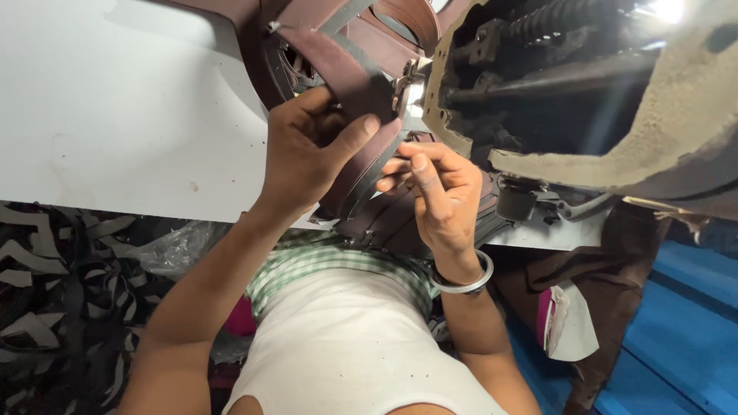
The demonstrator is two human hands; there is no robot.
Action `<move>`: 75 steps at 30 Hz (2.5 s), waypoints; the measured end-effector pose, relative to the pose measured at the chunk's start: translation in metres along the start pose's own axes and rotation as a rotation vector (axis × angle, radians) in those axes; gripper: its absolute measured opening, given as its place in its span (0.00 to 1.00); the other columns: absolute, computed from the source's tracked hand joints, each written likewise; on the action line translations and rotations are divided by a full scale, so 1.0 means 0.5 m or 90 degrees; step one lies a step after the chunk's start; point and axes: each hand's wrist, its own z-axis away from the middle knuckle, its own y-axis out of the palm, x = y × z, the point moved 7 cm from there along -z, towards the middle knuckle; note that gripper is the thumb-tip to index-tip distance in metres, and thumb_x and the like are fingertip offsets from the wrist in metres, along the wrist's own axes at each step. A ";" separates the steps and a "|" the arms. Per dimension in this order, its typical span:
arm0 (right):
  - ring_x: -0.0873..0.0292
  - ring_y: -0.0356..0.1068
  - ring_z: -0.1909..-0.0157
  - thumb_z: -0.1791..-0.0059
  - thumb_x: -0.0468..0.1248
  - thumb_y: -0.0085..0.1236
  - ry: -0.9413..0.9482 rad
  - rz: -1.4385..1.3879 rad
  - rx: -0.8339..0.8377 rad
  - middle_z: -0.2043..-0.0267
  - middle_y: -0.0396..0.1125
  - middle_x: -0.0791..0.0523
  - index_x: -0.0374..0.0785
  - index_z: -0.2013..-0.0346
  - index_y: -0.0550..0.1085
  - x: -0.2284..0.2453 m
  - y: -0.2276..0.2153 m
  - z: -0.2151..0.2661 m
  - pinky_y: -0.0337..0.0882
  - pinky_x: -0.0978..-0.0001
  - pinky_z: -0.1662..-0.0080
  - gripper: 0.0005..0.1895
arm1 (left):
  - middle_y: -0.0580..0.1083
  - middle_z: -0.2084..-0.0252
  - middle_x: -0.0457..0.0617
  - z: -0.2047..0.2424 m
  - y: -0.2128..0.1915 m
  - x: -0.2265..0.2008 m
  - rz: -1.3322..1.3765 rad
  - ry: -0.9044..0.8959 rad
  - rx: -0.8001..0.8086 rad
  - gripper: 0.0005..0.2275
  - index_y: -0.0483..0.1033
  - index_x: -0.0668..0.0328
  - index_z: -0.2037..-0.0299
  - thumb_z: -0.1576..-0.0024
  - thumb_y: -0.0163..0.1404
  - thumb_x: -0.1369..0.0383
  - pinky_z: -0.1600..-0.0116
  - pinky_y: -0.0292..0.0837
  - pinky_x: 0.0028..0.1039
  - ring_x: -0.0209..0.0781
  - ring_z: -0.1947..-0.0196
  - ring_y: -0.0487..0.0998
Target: Sewing leather components together using a specialized industrial sewing machine in a shoe factory.
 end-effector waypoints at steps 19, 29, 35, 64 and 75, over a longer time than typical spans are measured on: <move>0.57 0.73 0.59 0.41 0.30 0.53 -0.418 0.483 -0.265 0.55 0.72 0.48 0.29 0.52 0.70 0.164 -0.145 0.141 0.73 0.73 0.52 0.05 | 0.79 0.66 0.46 -0.033 -0.001 0.032 0.030 0.002 0.033 0.10 0.70 0.59 0.65 0.36 0.60 0.73 0.67 0.70 0.14 0.22 0.67 0.77; 0.47 0.70 0.54 0.36 0.33 0.53 -0.748 0.972 -0.585 0.52 0.67 0.42 0.20 0.52 0.66 0.343 -0.426 0.274 0.73 0.57 0.50 0.13 | 0.80 0.62 0.50 -0.030 0.004 0.024 0.099 -0.008 0.026 0.08 0.76 0.67 0.57 0.38 0.60 0.70 0.59 0.78 0.15 0.26 0.63 0.80; 0.51 0.70 0.54 0.37 0.32 0.46 -0.681 0.815 -0.534 0.54 0.71 0.42 0.19 0.54 0.67 0.323 -0.604 0.291 0.74 0.57 0.48 0.12 | 0.81 0.62 0.51 -0.029 0.004 0.022 0.072 -0.020 0.013 0.08 0.76 0.67 0.57 0.39 0.60 0.70 0.60 0.77 0.16 0.28 0.63 0.81; 0.55 0.71 0.59 0.34 0.41 0.50 -0.664 0.935 -0.596 0.59 0.78 0.41 0.14 0.58 0.72 0.325 -0.706 0.319 0.77 0.57 0.54 0.26 | 0.80 0.53 0.51 -0.002 0.033 0.071 0.357 -0.014 -0.079 0.09 0.76 0.68 0.48 0.37 0.57 0.75 0.42 0.80 0.25 0.33 0.54 0.81; 0.54 0.69 0.62 0.34 0.42 0.51 -0.631 0.958 -0.678 0.62 0.77 0.42 0.16 0.60 0.72 0.317 -0.767 0.333 0.75 0.55 0.57 0.25 | 0.79 0.62 0.44 -0.012 0.012 0.112 0.289 0.015 -0.102 0.04 0.76 0.64 0.56 0.35 0.59 0.76 0.57 0.70 0.16 0.23 0.64 0.75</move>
